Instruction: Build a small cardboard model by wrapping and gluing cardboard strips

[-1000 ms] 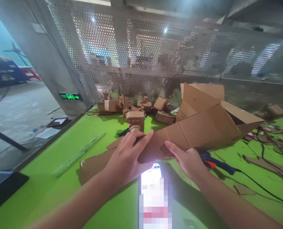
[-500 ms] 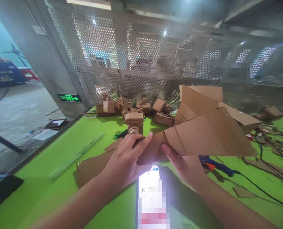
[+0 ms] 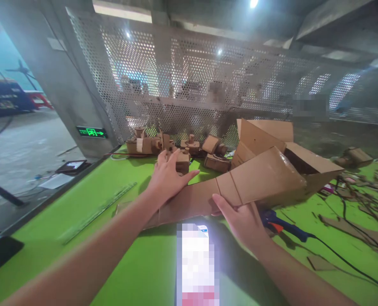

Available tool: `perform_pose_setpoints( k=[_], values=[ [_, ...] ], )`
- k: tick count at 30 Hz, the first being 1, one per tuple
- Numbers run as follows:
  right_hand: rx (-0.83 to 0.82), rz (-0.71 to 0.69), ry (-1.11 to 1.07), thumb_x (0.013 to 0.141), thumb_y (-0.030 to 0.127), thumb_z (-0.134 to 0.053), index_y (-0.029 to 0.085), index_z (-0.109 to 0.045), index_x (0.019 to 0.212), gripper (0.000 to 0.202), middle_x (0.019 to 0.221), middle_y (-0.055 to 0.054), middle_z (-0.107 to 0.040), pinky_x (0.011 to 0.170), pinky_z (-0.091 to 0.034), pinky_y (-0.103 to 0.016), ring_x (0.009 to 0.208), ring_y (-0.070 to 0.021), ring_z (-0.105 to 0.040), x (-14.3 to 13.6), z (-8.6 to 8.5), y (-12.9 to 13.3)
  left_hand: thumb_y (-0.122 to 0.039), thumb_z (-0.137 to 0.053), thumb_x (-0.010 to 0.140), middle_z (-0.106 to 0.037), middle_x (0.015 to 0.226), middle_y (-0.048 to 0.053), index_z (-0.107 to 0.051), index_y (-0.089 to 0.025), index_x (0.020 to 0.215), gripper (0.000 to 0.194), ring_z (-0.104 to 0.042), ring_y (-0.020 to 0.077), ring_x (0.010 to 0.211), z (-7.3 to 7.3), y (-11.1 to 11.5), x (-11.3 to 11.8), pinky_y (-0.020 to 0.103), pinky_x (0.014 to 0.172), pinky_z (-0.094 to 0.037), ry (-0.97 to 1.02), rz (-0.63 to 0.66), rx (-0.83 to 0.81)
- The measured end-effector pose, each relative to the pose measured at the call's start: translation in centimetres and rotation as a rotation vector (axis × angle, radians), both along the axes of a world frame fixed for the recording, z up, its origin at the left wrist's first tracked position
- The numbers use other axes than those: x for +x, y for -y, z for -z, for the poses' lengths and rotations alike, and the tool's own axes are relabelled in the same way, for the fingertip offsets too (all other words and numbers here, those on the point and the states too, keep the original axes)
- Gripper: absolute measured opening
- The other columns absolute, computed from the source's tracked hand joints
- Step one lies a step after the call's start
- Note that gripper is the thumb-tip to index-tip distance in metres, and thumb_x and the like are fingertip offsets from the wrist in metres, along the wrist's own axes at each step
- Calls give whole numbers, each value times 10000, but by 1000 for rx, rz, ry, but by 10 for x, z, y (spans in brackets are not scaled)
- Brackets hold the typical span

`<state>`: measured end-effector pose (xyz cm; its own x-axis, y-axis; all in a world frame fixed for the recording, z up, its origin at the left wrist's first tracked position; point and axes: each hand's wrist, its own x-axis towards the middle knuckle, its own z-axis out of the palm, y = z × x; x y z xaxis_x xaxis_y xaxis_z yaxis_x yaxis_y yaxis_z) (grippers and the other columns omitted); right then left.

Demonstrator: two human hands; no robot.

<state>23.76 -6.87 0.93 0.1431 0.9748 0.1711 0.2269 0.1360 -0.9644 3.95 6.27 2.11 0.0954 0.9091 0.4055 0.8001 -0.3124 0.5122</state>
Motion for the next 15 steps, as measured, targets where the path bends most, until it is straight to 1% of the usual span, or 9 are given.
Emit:
perform_pose_setpoints(
  k=[1,2,5,6,8,9,11,13,15],
  values=[
    [-20,-2,-11,917,523,-745,178,-841,994,367,936,-109,-855,705,-710,-346,773,-281,-838,-1,-1,0,-748,-771,772,-339,1639,267,-462,-189,1615,1058,-470,480,1483,1,-5,4,617,1228,-397,18,-17,-28],
    [-37,0,-20,911,522,-749,173,-837,981,367,913,-107,-853,689,-707,-338,754,-278,-836,-2,-2,0,-685,-799,774,-387,1600,262,-487,-179,1595,1014,-511,461,1450,2,-9,7,594,1214,-420,43,-21,-33],
    [-43,13,-42,902,530,-753,170,-829,978,375,888,-103,-849,673,-699,-323,748,-275,-834,-4,-3,0,-437,-804,797,-556,1422,205,-603,-150,1468,757,-592,373,1354,5,-17,2,517,1202,-444,178,3,36],
    [-38,16,-47,898,544,-756,171,-827,979,388,880,-102,-847,675,-698,-323,750,-276,-833,-5,-3,1,-417,-806,782,-597,1370,175,-638,-164,1417,704,-599,359,1332,5,-17,-2,521,1206,-436,230,44,70],
    [-36,15,-59,890,588,-757,169,-819,986,435,857,-102,-841,684,-697,-338,749,-281,-829,-6,-1,2,-417,-790,800,-631,1368,131,-668,-197,1365,618,-603,336,1318,3,-16,-14,529,1212,-421,343,236,128],
    [-46,13,-66,885,614,-754,166,-814,992,464,846,-101,-837,694,-697,-352,749,-285,-827,-7,-1,3,-417,-782,818,-632,1401,124,-668,-204,1367,600,-603,330,1323,2,-15,-20,527,1210,-422,406,338,138],
    [-68,9,-81,875,658,-748,166,-807,1000,511,838,-99,-832,712,-694,-377,750,-289,-822,-9,0,5,-412,-781,843,-635,1443,126,-649,-213,1405,610,-617,330,1316,-1,-12,-29,522,1184,-451,521,472,114],
    [-75,9,-78,872,680,-743,172,-806,1001,528,840,-93,-831,725,-690,-386,744,-284,-816,-10,0,7,-406,-793,847,-643,1452,138,-640,-212,1425,628,-631,341,1302,-4,-9,-33,525,1156,-479,590,533,83],
    [-67,15,-68,872,682,-744,179,-809,984,520,819,-83,-827,715,-688,-386,722,-277,-809,-11,0,8,-398,-792,856,-649,1451,136,-667,-220,1400,586,-628,347,1309,-6,-8,-33,533,1161,-476,613,569,97]
  ],
)
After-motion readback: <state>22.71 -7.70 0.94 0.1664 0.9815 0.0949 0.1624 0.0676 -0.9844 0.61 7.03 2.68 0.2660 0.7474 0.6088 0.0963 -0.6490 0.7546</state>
